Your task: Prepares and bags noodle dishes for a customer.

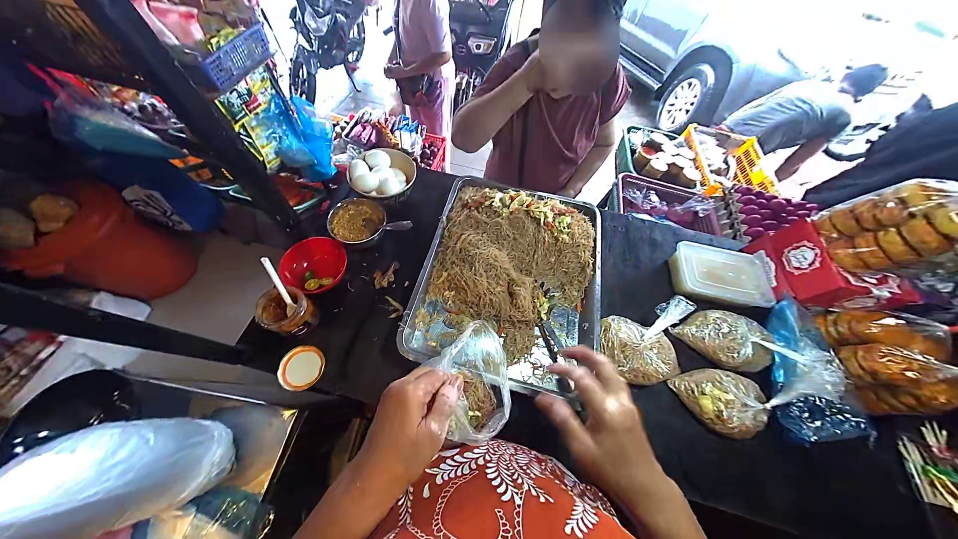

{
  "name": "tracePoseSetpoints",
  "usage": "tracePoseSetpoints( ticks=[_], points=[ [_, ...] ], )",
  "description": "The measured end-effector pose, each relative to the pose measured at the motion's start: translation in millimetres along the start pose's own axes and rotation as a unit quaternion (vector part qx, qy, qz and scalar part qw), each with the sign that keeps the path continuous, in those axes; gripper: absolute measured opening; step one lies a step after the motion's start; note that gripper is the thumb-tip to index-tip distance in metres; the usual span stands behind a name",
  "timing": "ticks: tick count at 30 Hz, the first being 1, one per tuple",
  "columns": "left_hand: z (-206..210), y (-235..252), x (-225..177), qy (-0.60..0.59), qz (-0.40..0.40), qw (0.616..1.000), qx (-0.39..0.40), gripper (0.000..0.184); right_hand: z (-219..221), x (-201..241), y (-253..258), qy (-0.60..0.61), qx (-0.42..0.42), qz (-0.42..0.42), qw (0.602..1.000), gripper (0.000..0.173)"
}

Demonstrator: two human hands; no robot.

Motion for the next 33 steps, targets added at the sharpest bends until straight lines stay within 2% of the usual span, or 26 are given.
tracePoseSetpoints(
  ticks=[2,4,6,7,9,12,15,24,29,33],
  points=[
    [0.0,-4.5,-0.2,-0.022,0.001,0.997,-0.074,0.033,-9.8,-27.0,-17.5,-0.091,0.029,0.180,0.979,0.052],
    [-0.4,-7.0,-0.3,-0.014,-0.002,0.993,-0.121,0.026,-7.2,-48.3,-34.2,-0.064,0.104,0.321,0.939,0.057],
    [-1.3,-8.3,0.3,0.000,-0.015,0.990,-0.143,0.016,2.3,-63.9,-44.3,0.030,0.150,0.383,0.911,0.045],
    [-2.1,-9.8,0.5,0.003,-0.027,0.989,-0.144,0.011,4.9,-67.5,-46.1,0.081,0.144,0.391,0.906,0.041],
    [-3.8,-12.6,1.7,-0.014,-0.067,0.989,-0.129,0.011,0.8,-69.0,-43.8,0.110,0.102,0.378,0.913,0.038],
    [-5.3,-16.4,4.0,-0.099,-0.144,0.981,-0.084,0.028,-17.9,-68.6,-39.4,0.099,0.070,0.338,0.933,0.039],
    [-8.2,-20.8,2.4,-0.170,-0.181,0.968,-0.046,0.037,-41.1,-60.7,-34.1,0.132,0.041,0.314,0.939,0.043],
    [-7.3,-30.0,-7.4,-0.198,-0.142,0.968,-0.065,0.039,-106.0,-39.5,-13.1,0.233,-0.022,0.235,0.944,0.044],
    [-10.3,-33.5,-10.6,-0.170,-0.131,0.974,-0.068,0.032,-132.5,-35.6,-3.6,0.247,-0.002,0.223,0.943,0.043],
    [-13.5,-36.4,-11.2,-0.127,-0.123,0.981,-0.080,0.029,-130.1,-43.7,-5.4,0.242,0.025,0.240,0.940,0.043]
  ],
)
Point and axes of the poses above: each hand's wrist, its own y-axis towards the middle knuckle, its own z-axis out of the palm, x = y × z, the point moved 4 cm from there along y, towards the middle knuckle, and after that the axes turned 11 degrees about -z, right-handed, at the moved point
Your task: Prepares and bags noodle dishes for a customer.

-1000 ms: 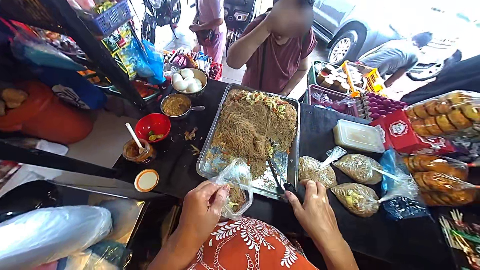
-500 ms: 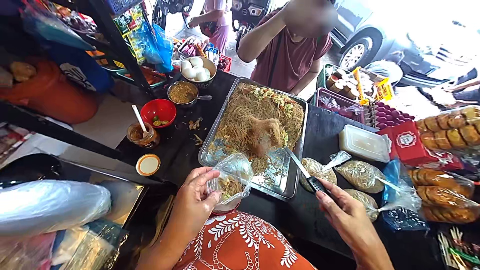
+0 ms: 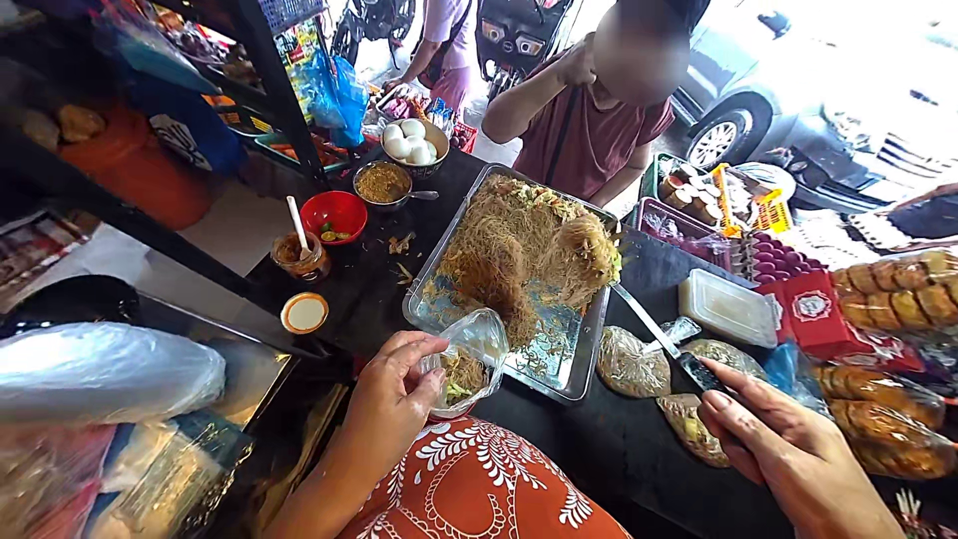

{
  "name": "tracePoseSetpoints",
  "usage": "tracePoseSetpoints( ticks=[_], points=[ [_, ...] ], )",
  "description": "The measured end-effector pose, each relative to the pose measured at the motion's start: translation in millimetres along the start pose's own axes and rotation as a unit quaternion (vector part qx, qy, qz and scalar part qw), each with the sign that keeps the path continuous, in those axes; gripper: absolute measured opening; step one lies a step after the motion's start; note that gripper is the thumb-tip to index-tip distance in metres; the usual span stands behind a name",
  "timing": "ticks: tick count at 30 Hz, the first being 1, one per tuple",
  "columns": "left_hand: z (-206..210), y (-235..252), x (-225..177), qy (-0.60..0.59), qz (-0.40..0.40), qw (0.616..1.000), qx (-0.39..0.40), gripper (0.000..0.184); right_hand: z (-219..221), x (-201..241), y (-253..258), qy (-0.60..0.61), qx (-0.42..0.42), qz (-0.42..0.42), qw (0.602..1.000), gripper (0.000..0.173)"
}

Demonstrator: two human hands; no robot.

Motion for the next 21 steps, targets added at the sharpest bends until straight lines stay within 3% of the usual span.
tracePoseSetpoints(
  ticks=[5,11,17,21],
  points=[
    [-1.5,0.8,0.1,0.066,-0.016,0.997,0.031,0.034,5.5,-11.5,-0.4,0.011,0.018,0.015,1.000,0.042],
    [-4.6,13.7,2.5,0.112,-0.047,0.991,0.049,0.044,6.5,12.9,-8.3,0.021,0.056,-0.035,0.998,0.044],
    [-4.8,24.2,11.8,-0.047,-0.133,0.987,0.071,0.051,31.6,24.3,-18.7,0.069,0.131,-0.074,0.986,0.041],
    [-4.3,26.5,18.9,-0.169,-0.164,0.969,0.073,0.052,65.4,7.3,-21.7,0.028,0.186,-0.092,0.978,0.039]
  ],
)
Point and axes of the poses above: each hand's wrist, its own y-axis towards the middle knuckle, its own z-axis out of the palm, x = y × z, the point moved 4 cm from there along y, towards the middle knuckle, and after that the axes turned 11 degrees about -z, right-handed, at the moved point
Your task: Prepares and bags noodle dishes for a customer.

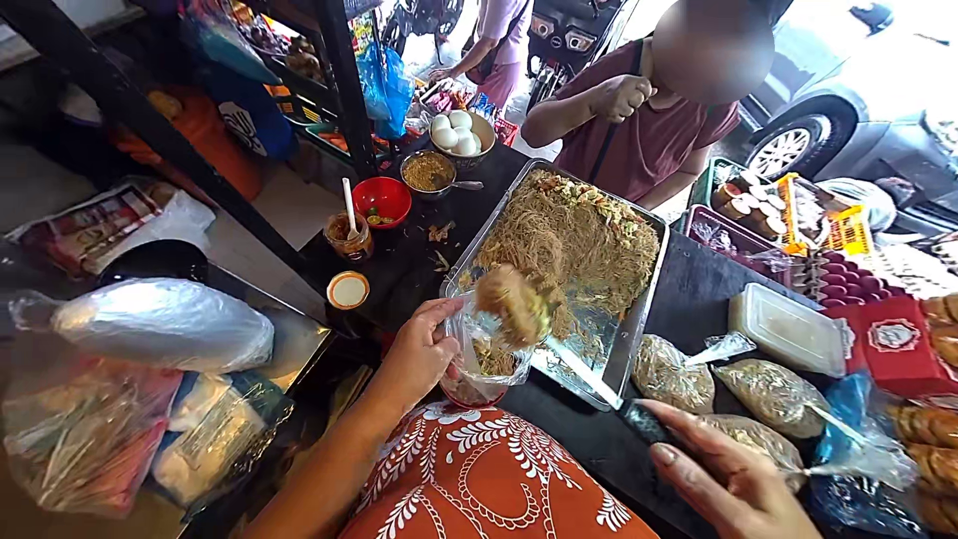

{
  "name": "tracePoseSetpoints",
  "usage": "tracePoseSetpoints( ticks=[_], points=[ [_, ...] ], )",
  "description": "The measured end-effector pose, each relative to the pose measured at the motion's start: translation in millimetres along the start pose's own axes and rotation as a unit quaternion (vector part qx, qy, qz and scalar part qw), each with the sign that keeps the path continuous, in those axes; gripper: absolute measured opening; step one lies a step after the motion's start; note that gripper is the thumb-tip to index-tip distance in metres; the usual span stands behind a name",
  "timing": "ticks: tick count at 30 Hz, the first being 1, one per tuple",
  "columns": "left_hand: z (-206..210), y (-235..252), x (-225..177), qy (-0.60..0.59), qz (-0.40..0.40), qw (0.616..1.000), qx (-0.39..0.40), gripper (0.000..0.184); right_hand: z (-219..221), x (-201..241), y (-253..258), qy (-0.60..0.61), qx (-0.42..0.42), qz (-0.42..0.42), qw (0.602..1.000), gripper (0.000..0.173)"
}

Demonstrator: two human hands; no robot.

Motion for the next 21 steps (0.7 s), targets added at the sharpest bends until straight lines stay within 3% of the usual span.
tracePoseSetpoints(
  ticks=[3,7,10,13,18,21],
  points=[
    [-2.2,0.7,2.2,-0.035,-0.001,0.999,0.000,0.058,19.3,-17.5,3.5,-0.143,0.021,-0.057,0.988,0.038],
    [-2.6,-3.7,5.6,-0.045,0.023,0.999,-0.021,0.066,36.0,-28.9,5.8,-0.383,-0.040,-0.178,0.905,0.029],
    [0.2,-11.3,7.8,-0.042,0.060,0.997,-0.024,0.070,41.8,-43.1,0.8,-0.450,-0.096,-0.247,0.853,0.025],
    [0.1,-13.8,10.1,-0.035,0.077,0.996,-0.029,0.071,42.5,-56.1,-5.8,-0.472,-0.134,-0.279,0.825,0.027],
    [-3.6,-16.5,12.9,-0.066,0.084,0.993,-0.051,0.064,33.2,-58.8,-14.5,-0.358,-0.227,-0.277,0.862,0.015],
    [-2.0,-22.6,11.0,-0.039,0.116,0.991,-0.059,0.057,22.5,-66.4,-15.8,-0.249,-0.244,-0.208,0.914,0.029]
  ],
)
Point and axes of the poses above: each hand's wrist, its own y-axis towards the middle knuckle, its own z-axis out of the palm, x = y × z, the point moved 4 cm from there along y, towards the middle knuckle, and after that the axes turned 11 degrees about -z, right-handed, at the moved point
